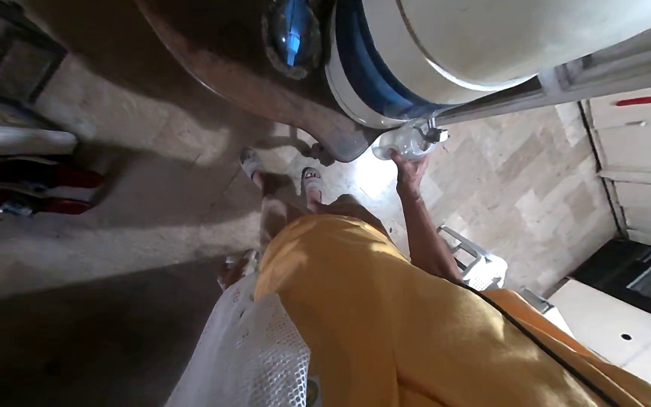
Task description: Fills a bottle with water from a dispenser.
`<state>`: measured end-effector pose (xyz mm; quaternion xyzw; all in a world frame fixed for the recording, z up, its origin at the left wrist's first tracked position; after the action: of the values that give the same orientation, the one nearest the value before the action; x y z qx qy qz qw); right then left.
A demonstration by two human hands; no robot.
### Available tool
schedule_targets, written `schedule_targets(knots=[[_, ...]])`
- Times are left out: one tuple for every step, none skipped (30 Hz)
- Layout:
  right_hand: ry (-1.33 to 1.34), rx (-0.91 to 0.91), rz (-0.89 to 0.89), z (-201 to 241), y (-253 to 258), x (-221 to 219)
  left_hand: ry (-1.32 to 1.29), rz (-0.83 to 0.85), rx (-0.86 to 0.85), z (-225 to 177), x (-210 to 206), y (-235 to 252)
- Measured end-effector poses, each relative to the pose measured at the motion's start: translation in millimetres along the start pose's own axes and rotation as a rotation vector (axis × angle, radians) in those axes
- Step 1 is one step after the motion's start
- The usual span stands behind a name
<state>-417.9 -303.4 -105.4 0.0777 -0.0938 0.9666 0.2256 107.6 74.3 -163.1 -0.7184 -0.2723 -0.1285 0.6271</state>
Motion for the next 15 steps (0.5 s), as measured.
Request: schedule_targets(knots=[[0.006, 0.004, 0.0, 0, 0, -1, 0.018, -0.001, 0.0, -2, -1, -6], [0.011, 0.004, 0.004, 0, 0, -2, 0.026, 0.004, -0.001, -4, -2, -10], [0.01, 0.001, 0.003, 0, -1, -2, 0.015, 0.005, -0.005, -6, -3, -13], [0.006, -0.001, -0.001, 1, -1, -2, 0.002, 0.004, -0.02, -9, -5, -13], [-0.001, -0.002, -0.006, 2, -1, -1, -0.006, 0.003, -0.042, -13, -6, -14], [-0.001, 0.002, -0.004, 2, -1, -1, -0.012, 0.001, -0.07, -17, -5, -12], [0.005, 0.004, -0.001, 2, -1, -1, -0.003, -0.003, -0.107, -22, -4, -9], [0.009, 0.01, -0.001, 3, -1, -1, 0.025, -0.009, -0.145, -27, -1, -4], [0.011, 0.013, 0.004, 3, -1, -1, 0.07, -0.018, -0.171, -35, 1, -2], [0.014, 0.014, 0.007, 3, -1, -1, 0.101, -0.024, -0.188, -42, 5, -2], [0.014, 0.014, 0.005, 2, -1, 0, 0.098, -0.033, -0.205, -49, 7, -2], [0.006, 0.017, 0.003, 1, 0, 0, 0.084, -0.036, -0.213, -56, 9, -2], [0.003, 0.013, 0.002, -1, 0, 1, 0.067, -0.038, -0.209, -62, 11, -4], [-0.004, 0.006, -0.003, -2, 0, 1, 0.049, -0.035, -0.208, -68, 11, -9], [-0.011, 0.0, -0.008, -2, 0, 2, 0.035, -0.035, -0.215, -73, 12, -11]])
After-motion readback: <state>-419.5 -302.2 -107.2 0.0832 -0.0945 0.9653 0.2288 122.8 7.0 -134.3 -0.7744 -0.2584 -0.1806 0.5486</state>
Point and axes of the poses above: each hand's wrist, its own y-axis towards the middle knuckle, its own x-axis out of the back of the hand, z = x × y, the point moved 9 cm from there along y, towards the middle knuckle, and after that the axes turned 1 degree about z, right-handed, at the moved point
